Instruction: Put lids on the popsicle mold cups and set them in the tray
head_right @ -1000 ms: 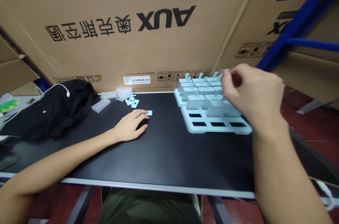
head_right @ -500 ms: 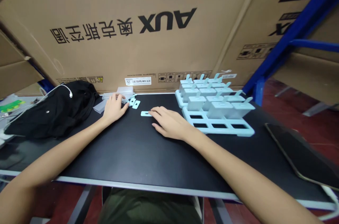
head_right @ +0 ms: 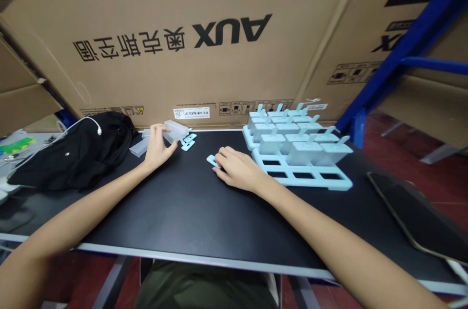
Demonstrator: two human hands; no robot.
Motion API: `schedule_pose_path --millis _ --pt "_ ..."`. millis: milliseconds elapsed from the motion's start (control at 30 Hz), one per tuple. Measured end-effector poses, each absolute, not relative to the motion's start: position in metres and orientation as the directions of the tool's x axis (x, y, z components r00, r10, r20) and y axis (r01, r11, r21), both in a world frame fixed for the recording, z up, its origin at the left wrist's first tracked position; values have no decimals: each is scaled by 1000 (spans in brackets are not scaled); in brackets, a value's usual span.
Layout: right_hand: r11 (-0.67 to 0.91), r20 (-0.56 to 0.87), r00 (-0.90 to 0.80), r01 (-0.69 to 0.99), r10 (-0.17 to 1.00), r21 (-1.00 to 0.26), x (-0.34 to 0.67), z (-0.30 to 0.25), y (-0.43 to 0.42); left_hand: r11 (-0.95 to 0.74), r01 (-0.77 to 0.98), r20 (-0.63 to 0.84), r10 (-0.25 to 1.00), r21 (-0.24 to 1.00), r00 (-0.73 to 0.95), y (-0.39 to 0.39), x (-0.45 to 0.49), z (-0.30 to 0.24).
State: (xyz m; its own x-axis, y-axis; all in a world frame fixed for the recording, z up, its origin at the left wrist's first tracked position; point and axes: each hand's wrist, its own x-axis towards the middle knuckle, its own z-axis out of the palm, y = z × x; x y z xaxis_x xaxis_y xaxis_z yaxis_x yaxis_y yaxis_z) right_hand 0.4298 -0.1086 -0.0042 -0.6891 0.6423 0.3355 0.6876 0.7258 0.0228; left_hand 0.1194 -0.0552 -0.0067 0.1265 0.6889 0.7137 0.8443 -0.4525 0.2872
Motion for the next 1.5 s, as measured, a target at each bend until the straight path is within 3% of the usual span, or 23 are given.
schedule_pose_path --millis 133,267,367,533,633,733,900,1100,1367,1500 --pt "687 346 -620 719 704 -109 428 -9 -106 -634 753 879 446 180 166 -65 129 -2" --pt "629 318 -543 682 777 -373 427 -8 -104 -817 568 913 305 105 270 -80 141 -4" --pt "529 250 -481 626 840 -573 427 -5 -104 -889 443 886 294 116 358 -88 149 -9" --pt "478 221 -473 539 853 -693 431 6 -109 -934 262 824 342 243 452 -97 157 -13" --pt "424 244 -460 341 854 -839 429 17 -117 -941 125 803 335 316 492 -100 161 -14" --pt "308 220 -478 113 850 -945 420 25 -128 -919 98 765 373 381 525 -103 165 -15" --pt "161 158 -506 -38 848 -986 398 20 -142 -847 113 672 487 520 558 -106 165 -16" --pt "80 103 -478 -68 873 -994 390 6 -139 -828 74 661 494 555 565 -102 162 -17" --pt "62 96 -492 -84 865 -995 386 2 -142 -914 77 686 352 398 637 -96 161 -14" --pt "59 93 -483 -85 871 -995 386 0 -140 -891 162 603 410 423 684 -96 159 -13"
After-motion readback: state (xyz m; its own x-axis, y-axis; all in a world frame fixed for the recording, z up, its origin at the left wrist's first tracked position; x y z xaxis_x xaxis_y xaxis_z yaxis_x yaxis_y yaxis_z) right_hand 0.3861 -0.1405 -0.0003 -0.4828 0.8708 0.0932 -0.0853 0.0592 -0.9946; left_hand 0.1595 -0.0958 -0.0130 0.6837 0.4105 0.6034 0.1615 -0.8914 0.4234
